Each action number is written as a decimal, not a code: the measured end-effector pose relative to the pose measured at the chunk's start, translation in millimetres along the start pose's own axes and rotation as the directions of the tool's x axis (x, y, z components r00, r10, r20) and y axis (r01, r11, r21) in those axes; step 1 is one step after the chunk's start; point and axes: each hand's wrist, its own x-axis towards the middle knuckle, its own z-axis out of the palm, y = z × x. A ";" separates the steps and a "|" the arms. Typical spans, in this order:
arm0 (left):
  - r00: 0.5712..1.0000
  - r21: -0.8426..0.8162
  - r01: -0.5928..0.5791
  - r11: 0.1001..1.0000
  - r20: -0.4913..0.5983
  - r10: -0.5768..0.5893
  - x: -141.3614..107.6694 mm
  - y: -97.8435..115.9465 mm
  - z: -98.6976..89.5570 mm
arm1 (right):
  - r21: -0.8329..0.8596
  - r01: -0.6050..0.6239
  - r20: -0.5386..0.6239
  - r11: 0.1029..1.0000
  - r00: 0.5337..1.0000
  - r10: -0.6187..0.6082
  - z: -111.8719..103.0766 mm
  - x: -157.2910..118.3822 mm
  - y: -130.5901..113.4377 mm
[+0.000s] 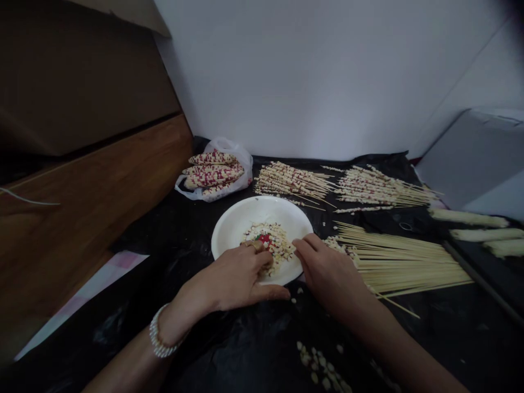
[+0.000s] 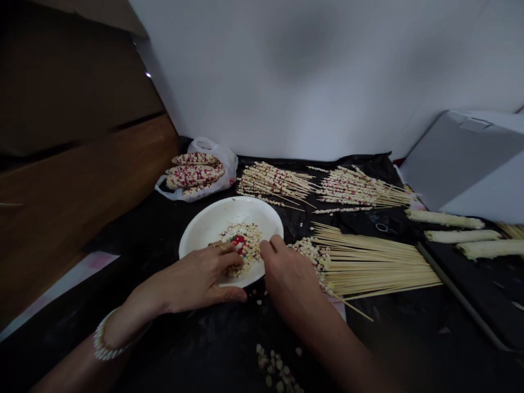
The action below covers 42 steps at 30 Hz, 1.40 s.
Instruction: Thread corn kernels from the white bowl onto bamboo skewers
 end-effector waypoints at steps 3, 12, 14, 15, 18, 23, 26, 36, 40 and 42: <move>0.998 0.178 -0.058 0.982 0.009 0.058 0.6 7.6 13.8 | -0.007 -0.009 0.000 1.000 1.000 0.009 -0.6 0.8 -0.1; 0.991 0.209 -0.034 0.977 -0.117 0.060 3.5 12.2 26.7 | 0.010 -0.036 0.054 0.999 0.998 0.036 -3.5 1.7 -0.9; 0.992 0.113 0.018 0.993 -0.123 -0.004 5.5 12.3 24.0 | -0.004 -0.041 0.051 0.999 0.998 0.041 -3.2 1.4 -1.4; 0.990 0.033 0.047 0.998 -0.132 -0.042 7.0 11.9 22.0 | -0.008 -0.043 0.048 0.999 0.998 0.043 -3.1 1.2 -1.6; 0.964 -0.392 0.110 0.913 -0.183 -0.194 13.2 7.6 13.4 | -0.001 -0.039 0.003 0.999 0.999 0.039 -2.3 0.7 -1.7; 0.927 -0.999 0.053 -0.011 0.053 -0.371 23.8 -5.8 -4.0 | 0.019 -0.044 -0.135 0.999 0.990 0.046 -1.1 -0.1 -0.2; 0.893 -0.916 0.024 -0.401 0.200 -0.403 25.2 -9.9 -9.5 | 0.016 -0.031 -0.220 0.999 0.975 0.033 -1.2 -0.9 1.0; 0.867 -0.844 0.065 -0.532 0.312 -0.389 25.5 -7.4 -1.5 | -0.062 0.313 -0.345 0.948 0.884 -0.315 -7.7 -8.7 -9.9; 0.886 -0.833 0.084 -0.547 0.314 -0.341 25.8 1.0 1.6 | -0.137 0.359 -0.266 0.923 0.884 -0.384 -10.8 -7.9 -16.8; 0.897 -0.827 0.104 -0.552 0.318 -0.307 24.6 2.8 1.8 | -0.177 0.313 -0.236 0.933 0.907 -0.349 -11.1 -6.7 -15.5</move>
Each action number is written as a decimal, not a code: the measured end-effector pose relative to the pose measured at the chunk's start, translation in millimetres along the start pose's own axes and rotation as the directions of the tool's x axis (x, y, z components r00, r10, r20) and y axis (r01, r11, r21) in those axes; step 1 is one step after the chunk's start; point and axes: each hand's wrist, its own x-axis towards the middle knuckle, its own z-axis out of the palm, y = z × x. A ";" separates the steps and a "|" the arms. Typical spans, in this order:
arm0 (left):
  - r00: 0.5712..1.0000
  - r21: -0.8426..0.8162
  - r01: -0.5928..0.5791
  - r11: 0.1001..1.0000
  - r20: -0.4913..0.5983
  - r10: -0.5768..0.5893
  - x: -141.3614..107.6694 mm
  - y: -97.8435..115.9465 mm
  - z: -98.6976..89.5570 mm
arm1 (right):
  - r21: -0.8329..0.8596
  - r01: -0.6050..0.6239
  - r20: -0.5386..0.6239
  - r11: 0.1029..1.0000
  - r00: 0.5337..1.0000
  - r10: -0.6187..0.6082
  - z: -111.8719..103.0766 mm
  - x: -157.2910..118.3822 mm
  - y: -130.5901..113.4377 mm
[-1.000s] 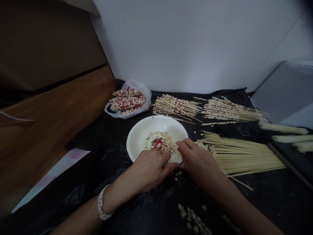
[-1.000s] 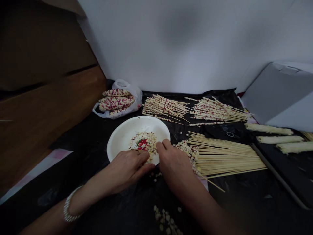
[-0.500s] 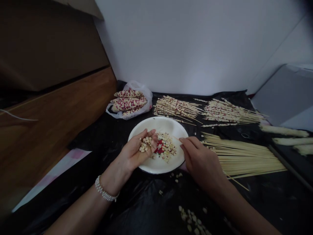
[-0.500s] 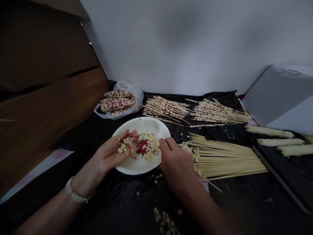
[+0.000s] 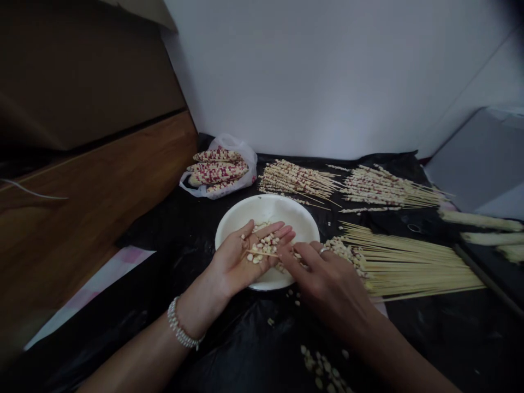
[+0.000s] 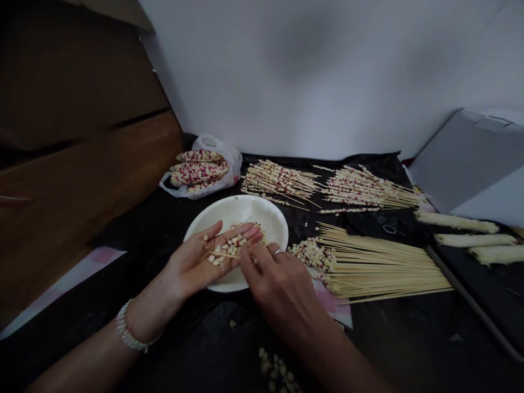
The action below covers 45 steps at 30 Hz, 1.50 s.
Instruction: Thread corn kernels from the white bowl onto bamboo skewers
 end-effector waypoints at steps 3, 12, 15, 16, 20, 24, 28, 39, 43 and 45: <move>1.000 -0.017 -0.020 1.000 0.012 0.020 -0.9 1.6 -2.2 | -0.091 -0.102 0.035 0.991 0.994 0.106 1.3 -1.6 6.8; 0.987 0.063 -0.131 0.989 -0.088 0.137 0.4 1.8 -1.3 | -0.007 -0.206 0.006 0.979 0.979 0.206 6.1 -6.3 14.1; 0.987 0.087 -0.123 0.989 -0.092 0.131 0.4 0.1 -1.9 | -0.033 -0.213 -0.021 0.976 0.977 0.213 7.1 -6.7 13.4; 0.986 0.097 -0.130 0.987 -0.091 0.139 0.2 -0.6 -2.5 | -0.053 -0.220 -0.026 0.974 0.975 0.219 7.0 -6.8 13.3; 0.981 0.173 -0.179 0.969 -0.051 0.190 -3.0 -4.1 -2.6 | -0.062 -0.232 -0.026 0.971 0.973 0.231 5.0 -6.2 13.1; 0.973 0.209 -0.196 0.958 -0.079 0.216 -6.5 -6.8 0.9 | 0.014 -0.217 -0.081 0.976 0.973 0.217 3.9 -5.3 12.2; 0.966 0.095 -0.211 0.973 -0.130 0.222 -4.6 -5.4 -1.9 | 0.014 -0.208 -0.146 0.978 0.967 0.208 6.4 -7.0 12.5; 0.966 0.120 -0.228 0.966 -0.101 0.240 -2.0 -3.7 -5.0 | 0.025 -0.160 -0.121 0.987 0.979 0.162 6.8 -8.9 12.1; 0.964 0.153 -0.208 0.966 -0.137 0.229 -1.3 -3.2 -9.0 | 0.042 -0.151 -0.126 0.988 0.980 0.156 6.2 -8.1 11.4; 0.966 0.150 -0.198 0.969 -0.136 0.219 -0.8 -3.1 -11.1 | 0.035 -0.155 -0.126 0.987 0.979 0.158 6.3 -8.0 11.3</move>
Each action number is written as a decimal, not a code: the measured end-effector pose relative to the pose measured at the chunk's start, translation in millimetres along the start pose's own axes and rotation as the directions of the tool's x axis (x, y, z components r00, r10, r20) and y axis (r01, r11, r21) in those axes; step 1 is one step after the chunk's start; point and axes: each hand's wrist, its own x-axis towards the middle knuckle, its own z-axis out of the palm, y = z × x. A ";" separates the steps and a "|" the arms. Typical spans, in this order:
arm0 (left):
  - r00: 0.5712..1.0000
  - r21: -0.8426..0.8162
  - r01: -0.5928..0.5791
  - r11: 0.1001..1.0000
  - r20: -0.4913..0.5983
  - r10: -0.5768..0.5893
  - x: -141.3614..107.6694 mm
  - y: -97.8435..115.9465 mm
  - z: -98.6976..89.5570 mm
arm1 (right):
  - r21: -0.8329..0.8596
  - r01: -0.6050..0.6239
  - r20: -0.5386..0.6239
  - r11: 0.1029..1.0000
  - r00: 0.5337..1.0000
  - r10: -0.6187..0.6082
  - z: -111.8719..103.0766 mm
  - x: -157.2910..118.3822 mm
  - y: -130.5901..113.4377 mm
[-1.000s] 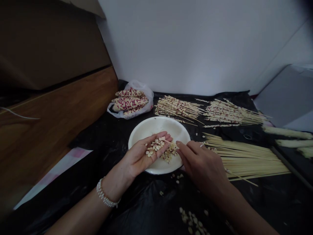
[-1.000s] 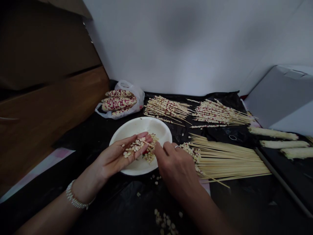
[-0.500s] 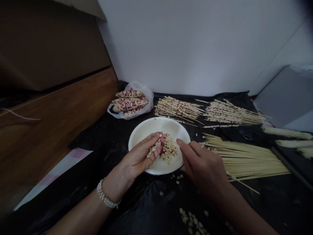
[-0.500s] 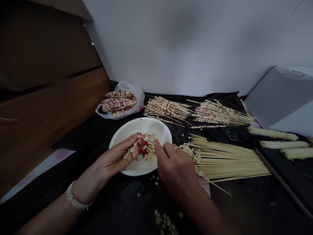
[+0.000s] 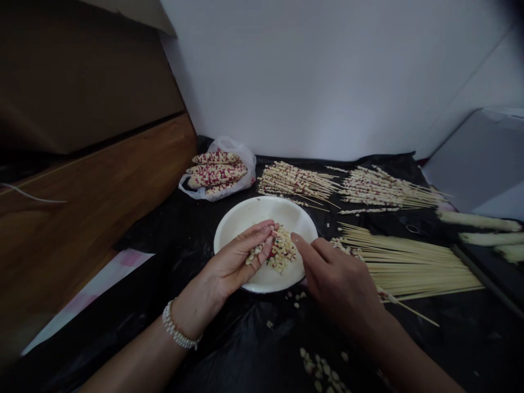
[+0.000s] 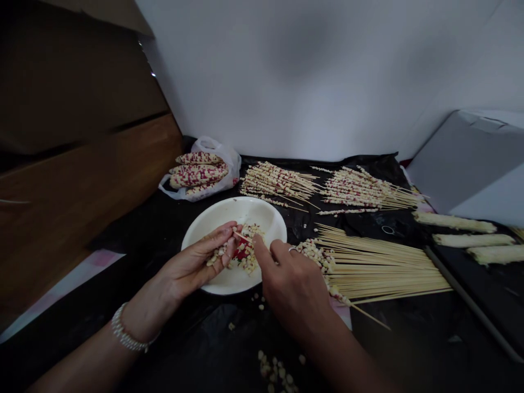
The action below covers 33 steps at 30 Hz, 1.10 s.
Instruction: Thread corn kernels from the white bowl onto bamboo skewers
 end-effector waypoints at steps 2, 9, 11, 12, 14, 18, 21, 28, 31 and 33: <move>1.000 -0.014 -0.008 1.000 0.010 0.008 0.6 -0.6 -1.0 | -0.011 -0.009 0.005 1.000 1.000 0.009 0.2 -0.2 0.0; 1.000 -0.019 -0.007 1.000 -0.002 0.007 -0.2 -0.6 1.9 | -0.024 -0.027 -0.012 0.999 1.000 0.027 0.4 -1.2 0.2; 1.000 -0.018 -0.007 1.000 -0.005 0.007 0.0 -0.2 1.9 | -0.025 -0.027 -0.010 0.999 1.000 0.027 0.0 -1.0 0.3; 1.000 -0.015 -0.009 1.000 -0.010 0.009 0.2 -0.1 1.6 | -0.026 -0.028 -0.008 0.999 1.000 0.028 -0.3 -0.9 0.4; 1.000 -0.001 -0.013 1.000 -0.021 0.013 0.3 0.1 0.7 | -0.032 -0.023 -0.004 0.999 1.000 0.023 -1.1 -0.9 0.5; 0.999 0.034 -0.011 0.999 -0.036 0.012 -1.7 0.3 -1.0 | -0.057 -0.005 -0.010 0.998 1.000 0.005 -2.4 -1.7 0.0; 0.999 0.049 -0.013 0.999 -0.049 0.015 -3.6 0.1 -2.3 | -0.079 0.004 -0.015 0.997 1.000 -0.005 -1.8 -2.6 -1.0; 1.000 0.007 -0.010 1.000 -0.029 0.010 -1.4 -2.3 0.9 | -0.079 0.019 -0.054 0.997 0.998 -0.024 3.3 -3.3 -4.2; 1.000 0.010 -0.020 1.000 -0.023 0.020 -2.2 -3.4 5.3 | -0.090 0.025 -0.049 0.996 0.998 -0.029 3.6 -3.1 -4.5; 0.999 0.026 -0.017 1.000 -0.031 0.018 -4.1 -3.6 8.0 | -0.098 0.030 -0.057 0.995 0.998 -0.035 3.1 -2.9 -4.3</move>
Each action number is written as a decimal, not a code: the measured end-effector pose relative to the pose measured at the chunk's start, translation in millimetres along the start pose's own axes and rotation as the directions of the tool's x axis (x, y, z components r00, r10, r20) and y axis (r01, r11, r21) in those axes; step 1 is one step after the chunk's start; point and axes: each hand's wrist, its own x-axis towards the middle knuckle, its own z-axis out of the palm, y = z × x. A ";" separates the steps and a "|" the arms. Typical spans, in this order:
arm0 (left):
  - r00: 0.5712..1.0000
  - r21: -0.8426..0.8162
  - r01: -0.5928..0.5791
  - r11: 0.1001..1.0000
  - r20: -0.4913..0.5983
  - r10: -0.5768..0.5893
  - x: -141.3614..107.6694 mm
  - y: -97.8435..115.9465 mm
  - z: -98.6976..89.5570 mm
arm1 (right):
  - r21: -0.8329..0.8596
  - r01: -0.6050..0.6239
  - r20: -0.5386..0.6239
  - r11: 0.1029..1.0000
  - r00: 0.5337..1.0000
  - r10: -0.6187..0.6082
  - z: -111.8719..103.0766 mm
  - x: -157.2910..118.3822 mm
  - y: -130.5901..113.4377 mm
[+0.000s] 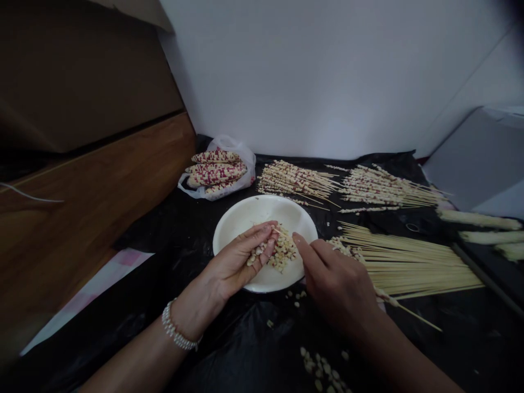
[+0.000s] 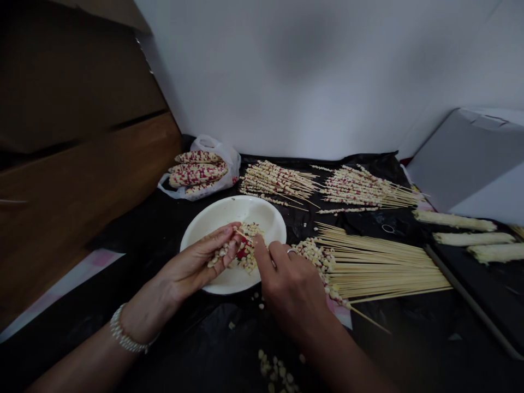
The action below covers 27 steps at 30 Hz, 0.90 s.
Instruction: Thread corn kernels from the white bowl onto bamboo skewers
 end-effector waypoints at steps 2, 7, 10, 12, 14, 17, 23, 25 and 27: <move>1.000 0.017 -0.001 1.000 -0.022 0.002 -2.1 0.3 1.7 | -0.005 0.003 -0.009 1.000 1.000 -0.003 -0.6 0.3 0.1; 0.999 0.073 -0.008 0.997 -0.034 0.011 -4.5 -0.4 2.8 | -0.008 -0.001 -0.016 1.000 1.000 0.001 -1.8 1.0 -1.3; 1.000 0.079 0.001 0.997 -0.003 -0.001 -3.8 -0.8 2.3 | -0.003 -0.007 -0.003 1.000 1.000 0.007 -1.9 0.8 -2.2; 1.000 0.074 0.021 0.997 0.014 -0.023 -2.6 -0.2 1.6 | -0.003 -0.006 -0.005 1.000 1.000 0.006 -1.7 0.3 -2.5; 0.999 0.069 0.037 0.997 0.021 -0.039 -1.2 0.7 0.8 | -0.007 -0.001 -0.016 1.000 1.000 0.001 -1.5 -0.1 -2.9; 0.998 0.071 0.055 0.996 0.038 -0.058 0.6 0.0 0.4 | -0.016 0.006 -0.024 1.000 1.000 -0.007 -1.3 0.3 -5.0; 0.981 0.066 0.150 0.987 0.117 -0.157 -0.2 -9.2 4.9 | 0.001 -0.011 -0.008 1.000 1.000 0.011 0.1 1.5 -9.1; 0.984 0.012 0.123 0.992 0.129 -0.124 -1.0 -9.0 6.1 | 0.004 -0.049 0.013 0.999 0.999 0.049 1.1 0.6 -6.8; 0.983 -0.034 0.120 0.992 0.141 -0.115 -1.0 -6.0 5.9 | -0.021 -0.077 0.019 0.997 0.997 0.078 1.9 -0.6 -3.1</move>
